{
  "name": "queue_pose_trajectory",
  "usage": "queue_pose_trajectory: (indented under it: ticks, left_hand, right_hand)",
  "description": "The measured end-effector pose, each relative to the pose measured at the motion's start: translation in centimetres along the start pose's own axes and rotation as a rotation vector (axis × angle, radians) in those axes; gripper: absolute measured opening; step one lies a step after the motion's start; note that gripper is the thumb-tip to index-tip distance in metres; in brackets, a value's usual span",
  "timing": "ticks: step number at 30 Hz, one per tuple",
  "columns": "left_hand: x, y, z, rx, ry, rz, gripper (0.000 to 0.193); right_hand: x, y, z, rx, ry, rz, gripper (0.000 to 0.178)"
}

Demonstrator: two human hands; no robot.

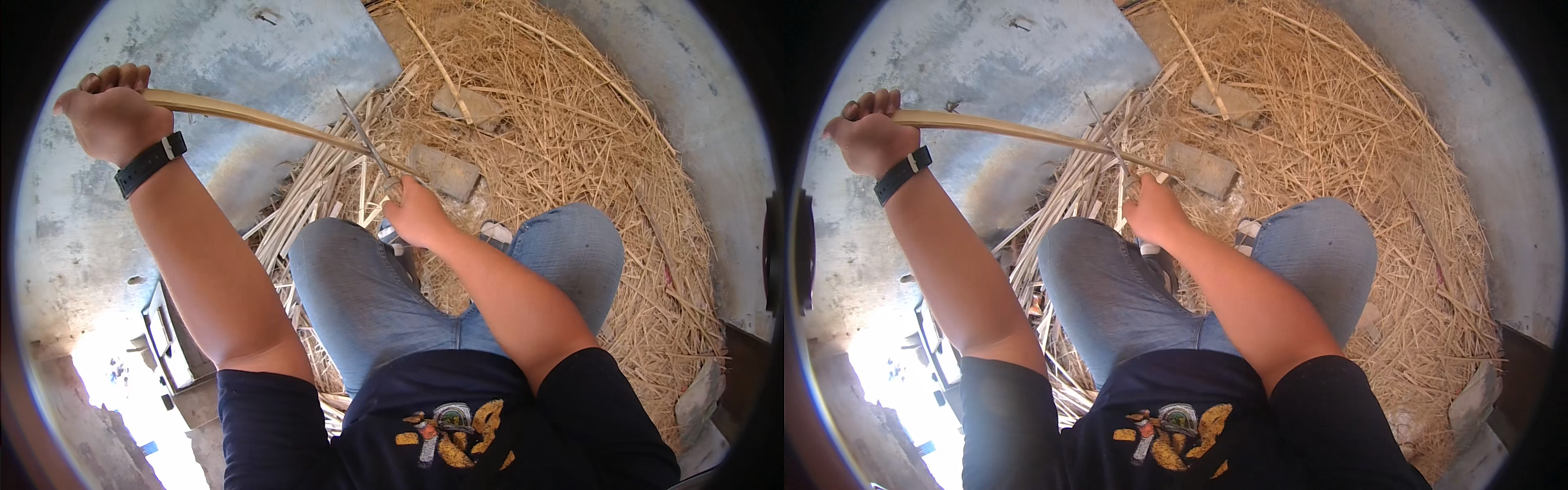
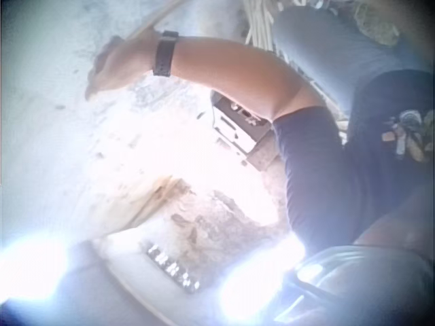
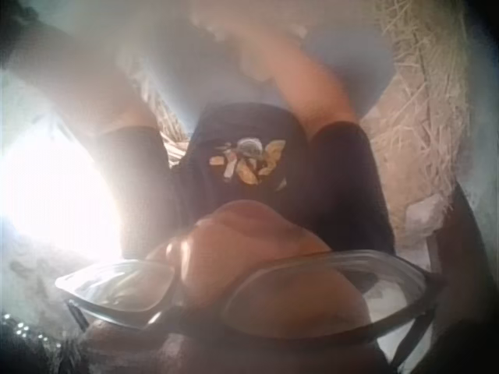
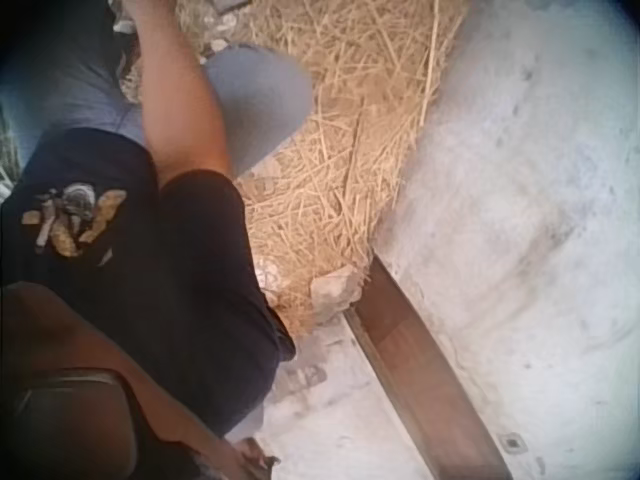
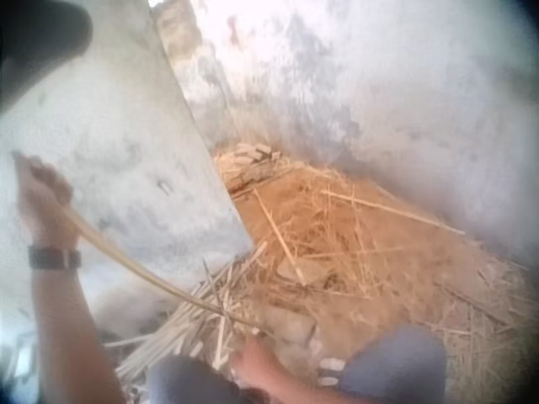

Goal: The person sits on a straw-covered floor and uses a curved blade to split long bamboo poles into thin strips. They hold the pole with one hand and repeatedly strike it with the blade to separate the fibers, accumulating a pile of split bamboo strips.

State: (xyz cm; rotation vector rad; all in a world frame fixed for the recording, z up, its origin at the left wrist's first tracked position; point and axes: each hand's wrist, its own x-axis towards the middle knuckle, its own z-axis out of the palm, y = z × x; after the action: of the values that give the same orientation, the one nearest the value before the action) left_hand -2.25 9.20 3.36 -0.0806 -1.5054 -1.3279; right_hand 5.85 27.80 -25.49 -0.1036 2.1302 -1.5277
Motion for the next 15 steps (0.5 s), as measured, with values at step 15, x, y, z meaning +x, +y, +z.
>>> queue_pose_trajectory:
  ticks: [15]
  left_hand:
    - [-1.4, 0.8, 0.8, 0.162, 0.084, 0.063, 0.05]
  right_hand:
    - [-0.8, -0.7, -0.3, 0.047, 0.027, -0.193, 0.045]
